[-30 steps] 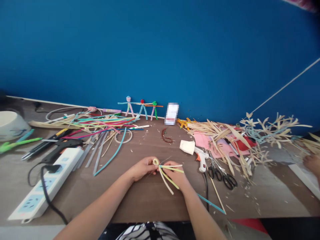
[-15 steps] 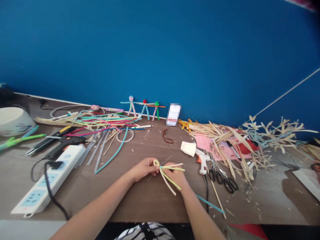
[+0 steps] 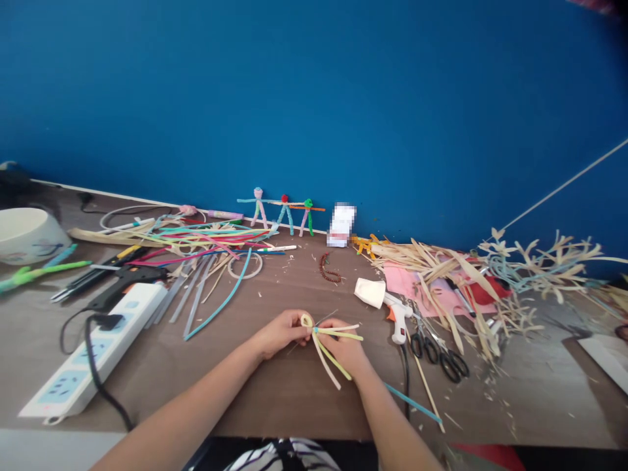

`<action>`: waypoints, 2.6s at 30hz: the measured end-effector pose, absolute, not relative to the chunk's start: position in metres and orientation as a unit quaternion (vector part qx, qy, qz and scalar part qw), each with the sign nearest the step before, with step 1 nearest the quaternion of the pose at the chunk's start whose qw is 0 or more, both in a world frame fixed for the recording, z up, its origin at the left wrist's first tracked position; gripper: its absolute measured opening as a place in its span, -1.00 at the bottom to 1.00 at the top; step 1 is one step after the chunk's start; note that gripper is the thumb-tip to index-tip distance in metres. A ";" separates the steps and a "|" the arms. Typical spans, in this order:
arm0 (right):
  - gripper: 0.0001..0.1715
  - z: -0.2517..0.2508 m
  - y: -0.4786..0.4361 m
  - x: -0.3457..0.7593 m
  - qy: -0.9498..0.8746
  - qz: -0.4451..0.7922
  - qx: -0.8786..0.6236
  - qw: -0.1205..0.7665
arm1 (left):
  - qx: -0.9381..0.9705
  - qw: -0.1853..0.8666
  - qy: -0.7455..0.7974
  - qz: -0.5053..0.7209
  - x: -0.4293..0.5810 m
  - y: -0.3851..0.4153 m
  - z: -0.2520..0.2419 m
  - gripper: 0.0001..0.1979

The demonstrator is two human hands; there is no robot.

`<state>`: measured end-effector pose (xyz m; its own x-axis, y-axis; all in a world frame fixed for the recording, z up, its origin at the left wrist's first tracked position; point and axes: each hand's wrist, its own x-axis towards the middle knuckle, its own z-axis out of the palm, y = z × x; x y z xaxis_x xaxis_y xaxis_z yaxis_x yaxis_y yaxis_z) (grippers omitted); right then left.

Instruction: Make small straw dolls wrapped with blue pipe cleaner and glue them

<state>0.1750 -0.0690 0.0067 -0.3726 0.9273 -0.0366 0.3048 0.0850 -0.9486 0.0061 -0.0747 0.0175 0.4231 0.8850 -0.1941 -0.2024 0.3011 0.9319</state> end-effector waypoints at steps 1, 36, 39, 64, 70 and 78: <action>-0.85 0.008 -0.070 0.177 -0.649 0.517 -0.452 0.329 | 0.433 0.720 0.376 0.391 0.006 -0.075 0.017 -0.82; -0.87 0.045 -0.071 0.159 -0.836 0.165 -0.485 0.196 | 0.432 0.712 0.386 0.397 0.006 -0.075 0.016 -0.80; -0.84 0.043 -0.070 0.158 -0.826 0.188 -0.488 0.213 | 0.431 0.715 0.384 0.395 0.005 -0.074 0.014 -0.80; -0.77 0.040 -0.071 0.159 -0.825 0.211 -0.471 0.231 | 0.442 0.715 0.391 0.374 0.004 -0.074 0.015 -0.75; -0.80 0.041 -0.074 0.160 -0.827 0.182 -0.480 0.230 | 0.443 0.715 0.389 0.377 0.005 -0.074 0.015 -0.75; -0.91 0.042 -0.074 0.160 -0.823 0.157 -0.511 0.190 | 0.463 0.703 0.384 0.379 0.006 -0.074 0.014 -0.76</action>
<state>0.1603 -0.0743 0.0424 -0.4055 0.9013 0.1523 0.7817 0.4283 -0.4533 0.0059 -0.0743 0.0141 0.4181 0.8885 -0.1893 -0.1769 0.2840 0.9424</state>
